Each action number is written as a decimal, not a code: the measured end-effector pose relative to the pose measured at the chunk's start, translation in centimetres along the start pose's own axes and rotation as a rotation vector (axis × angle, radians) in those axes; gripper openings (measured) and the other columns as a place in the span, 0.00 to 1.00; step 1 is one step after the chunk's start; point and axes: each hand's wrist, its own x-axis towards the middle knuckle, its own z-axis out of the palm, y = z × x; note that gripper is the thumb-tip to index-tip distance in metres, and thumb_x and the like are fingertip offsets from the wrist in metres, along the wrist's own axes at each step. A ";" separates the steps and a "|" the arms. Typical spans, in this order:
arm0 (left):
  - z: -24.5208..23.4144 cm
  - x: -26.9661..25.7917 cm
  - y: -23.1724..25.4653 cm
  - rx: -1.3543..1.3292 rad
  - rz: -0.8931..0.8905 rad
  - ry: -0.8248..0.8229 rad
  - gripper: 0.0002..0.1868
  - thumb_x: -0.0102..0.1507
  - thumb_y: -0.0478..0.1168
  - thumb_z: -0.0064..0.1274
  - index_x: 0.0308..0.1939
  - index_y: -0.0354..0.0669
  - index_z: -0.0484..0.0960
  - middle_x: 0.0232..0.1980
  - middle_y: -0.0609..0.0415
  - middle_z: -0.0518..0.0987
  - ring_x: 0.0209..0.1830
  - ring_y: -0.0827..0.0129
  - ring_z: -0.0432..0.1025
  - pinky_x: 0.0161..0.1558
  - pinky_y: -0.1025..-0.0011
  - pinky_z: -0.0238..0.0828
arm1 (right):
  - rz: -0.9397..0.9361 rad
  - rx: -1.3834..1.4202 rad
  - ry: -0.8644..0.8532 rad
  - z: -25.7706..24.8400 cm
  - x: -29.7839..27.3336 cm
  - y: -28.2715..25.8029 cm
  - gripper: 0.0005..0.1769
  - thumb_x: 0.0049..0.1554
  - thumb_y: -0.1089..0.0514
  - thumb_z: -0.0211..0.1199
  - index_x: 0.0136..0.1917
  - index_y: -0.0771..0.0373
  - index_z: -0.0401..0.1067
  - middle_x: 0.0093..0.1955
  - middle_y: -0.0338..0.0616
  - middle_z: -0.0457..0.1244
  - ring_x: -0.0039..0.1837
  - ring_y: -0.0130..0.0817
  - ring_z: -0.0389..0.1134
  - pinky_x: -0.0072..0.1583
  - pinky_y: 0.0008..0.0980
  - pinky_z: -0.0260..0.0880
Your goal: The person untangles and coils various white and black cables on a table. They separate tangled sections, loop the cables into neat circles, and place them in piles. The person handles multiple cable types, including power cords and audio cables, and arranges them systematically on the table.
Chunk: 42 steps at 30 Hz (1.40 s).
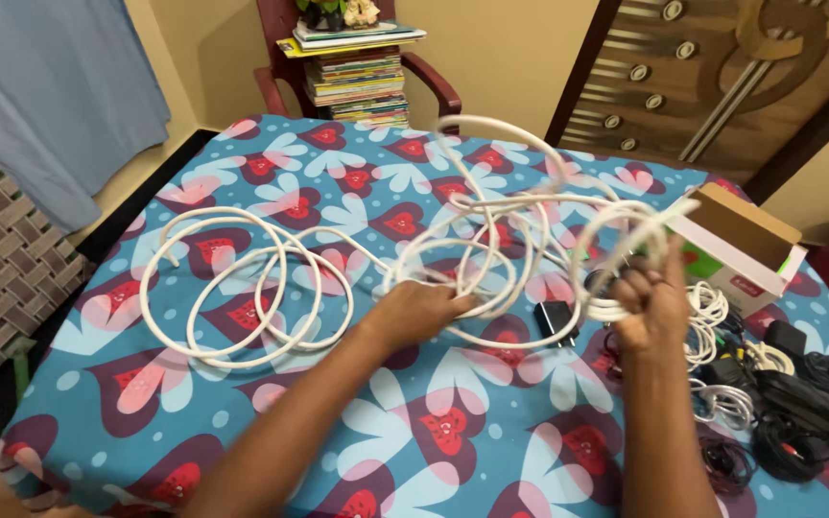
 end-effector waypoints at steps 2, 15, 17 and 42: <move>0.5 -1.0 -2.8 0.166 -0.029 -0.114 0.25 0.67 0.37 0.45 0.69 0.53 0.73 0.32 0.48 0.80 0.29 0.53 0.79 0.28 0.54 0.74 | -0.052 0.041 -0.033 -0.6 0.2 -1.6 0.17 0.73 0.43 0.55 0.55 0.58 0.71 0.31 0.26 0.50 0.28 0.13 0.42 0.28 0.16 0.38; -4.0 -1.1 -19.6 0.823 -0.208 0.140 0.07 0.57 0.46 0.58 0.39 0.63 0.86 0.42 0.54 0.78 0.53 0.59 0.72 0.61 0.57 0.66 | 0.014 0.046 0.089 -3.3 2.4 0.3 0.18 0.70 0.40 0.55 0.53 0.56 0.68 0.30 0.26 0.49 0.27 0.16 0.42 0.28 0.19 0.41; -4.9 0.1 -17.9 0.653 -0.140 0.025 0.14 0.45 0.50 0.63 0.34 0.57 0.87 0.47 0.50 0.79 0.54 0.54 0.71 0.54 0.54 0.66 | 0.056 0.039 0.075 -3.1 2.3 1.0 0.18 0.70 0.40 0.54 0.54 0.56 0.68 0.30 0.26 0.48 0.27 0.16 0.41 0.28 0.19 0.41; -1.7 9.9 8.6 -1.685 -0.332 0.243 0.24 0.75 0.58 0.31 0.58 0.42 0.69 0.25 0.59 0.67 0.19 0.77 0.64 0.24 0.74 0.64 | 0.110 -0.286 -0.024 5.5 -2.3 4.1 0.16 0.69 0.40 0.51 0.57 0.53 0.66 0.29 0.27 0.47 0.25 0.16 0.40 0.27 0.20 0.40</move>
